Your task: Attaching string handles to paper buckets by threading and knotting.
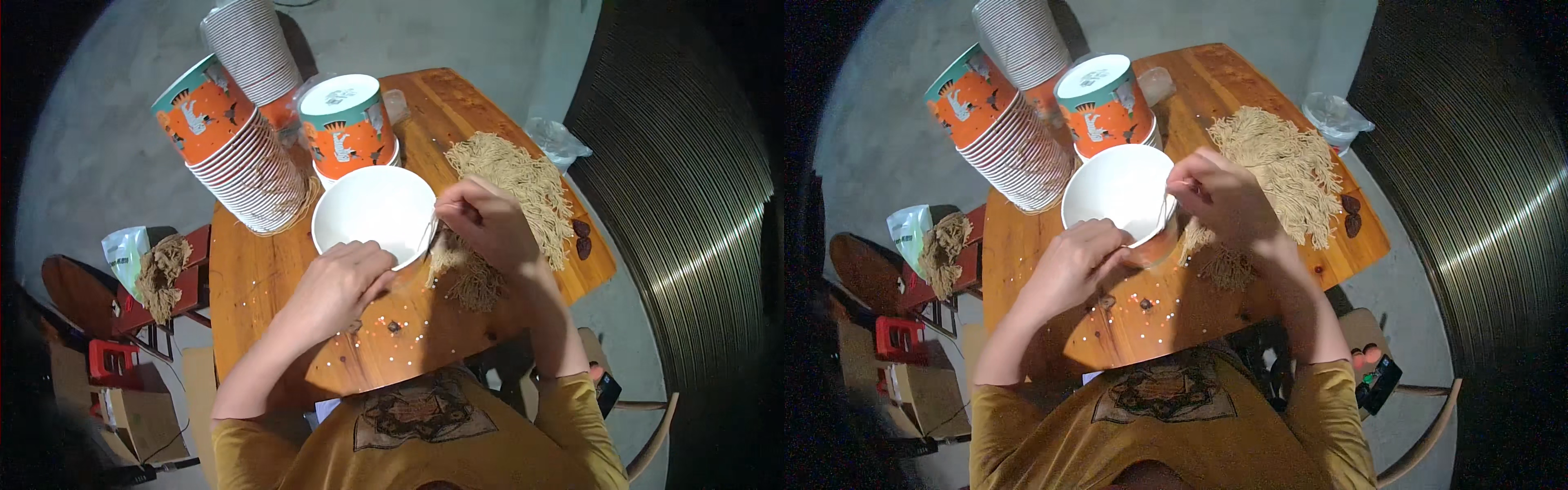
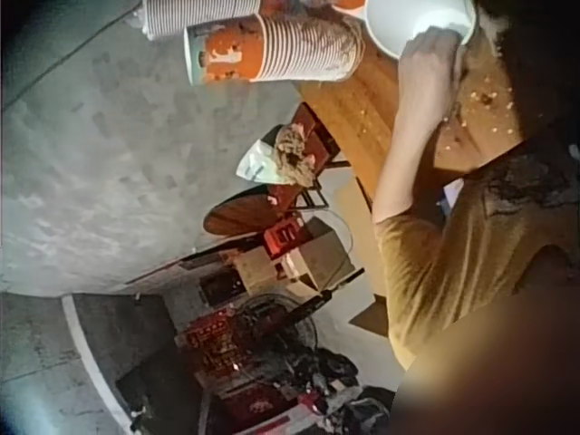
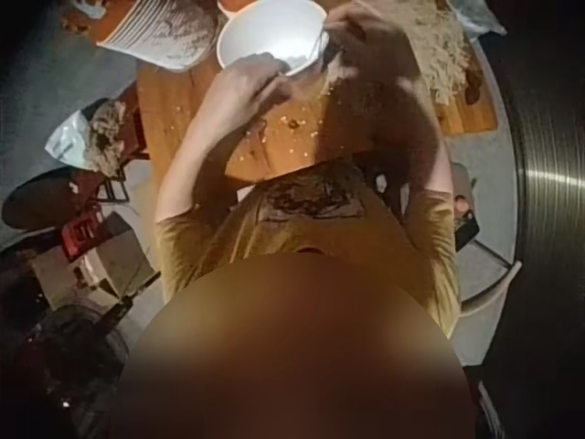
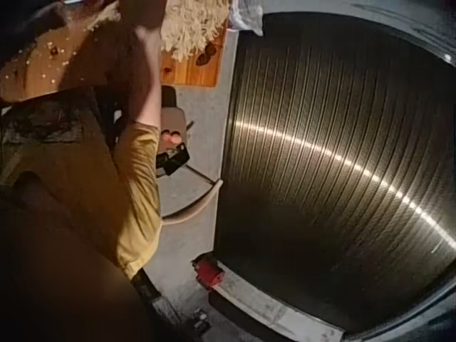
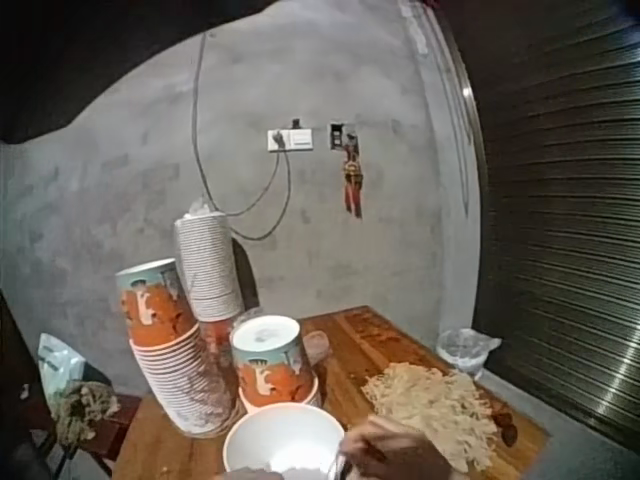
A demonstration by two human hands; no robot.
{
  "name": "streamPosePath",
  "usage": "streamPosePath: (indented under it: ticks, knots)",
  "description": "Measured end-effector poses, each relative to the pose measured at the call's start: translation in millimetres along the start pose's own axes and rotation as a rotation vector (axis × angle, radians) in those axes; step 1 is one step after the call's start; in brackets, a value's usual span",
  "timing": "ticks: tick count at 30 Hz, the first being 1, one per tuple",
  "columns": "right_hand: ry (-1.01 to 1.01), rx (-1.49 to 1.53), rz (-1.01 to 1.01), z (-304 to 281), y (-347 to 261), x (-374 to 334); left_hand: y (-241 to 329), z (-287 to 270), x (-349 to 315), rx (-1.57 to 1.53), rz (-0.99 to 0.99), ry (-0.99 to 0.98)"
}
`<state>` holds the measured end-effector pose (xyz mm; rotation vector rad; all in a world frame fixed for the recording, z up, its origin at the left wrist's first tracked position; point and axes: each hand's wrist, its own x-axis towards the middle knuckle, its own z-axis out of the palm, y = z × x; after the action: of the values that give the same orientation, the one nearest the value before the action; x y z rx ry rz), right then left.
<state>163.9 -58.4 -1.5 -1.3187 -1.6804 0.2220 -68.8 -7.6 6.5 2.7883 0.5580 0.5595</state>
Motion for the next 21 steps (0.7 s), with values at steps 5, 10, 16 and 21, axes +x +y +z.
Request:
streamPosePath:
  ticks: [5,10,16,21]
  knots:
    - [-0.095,0.023,-0.168,26.9,-2.0,24.6,-16.8,-25.2,-27.8,0.084,0.008,-0.021]
    - [-0.177,0.04,-0.233,56.9,0.0,36.6,-39.6,-27.8,-41.2,0.033,0.048,0.018]
    - [-0.185,-0.09,-0.116,70.6,-8.4,38.6,-23.2,-6.8,-12.0,-0.176,-0.382,0.261]
    - [-0.082,-0.113,-0.149,83.1,2.2,37.9,-25.7,11.9,3.4,-0.082,-0.482,0.198]
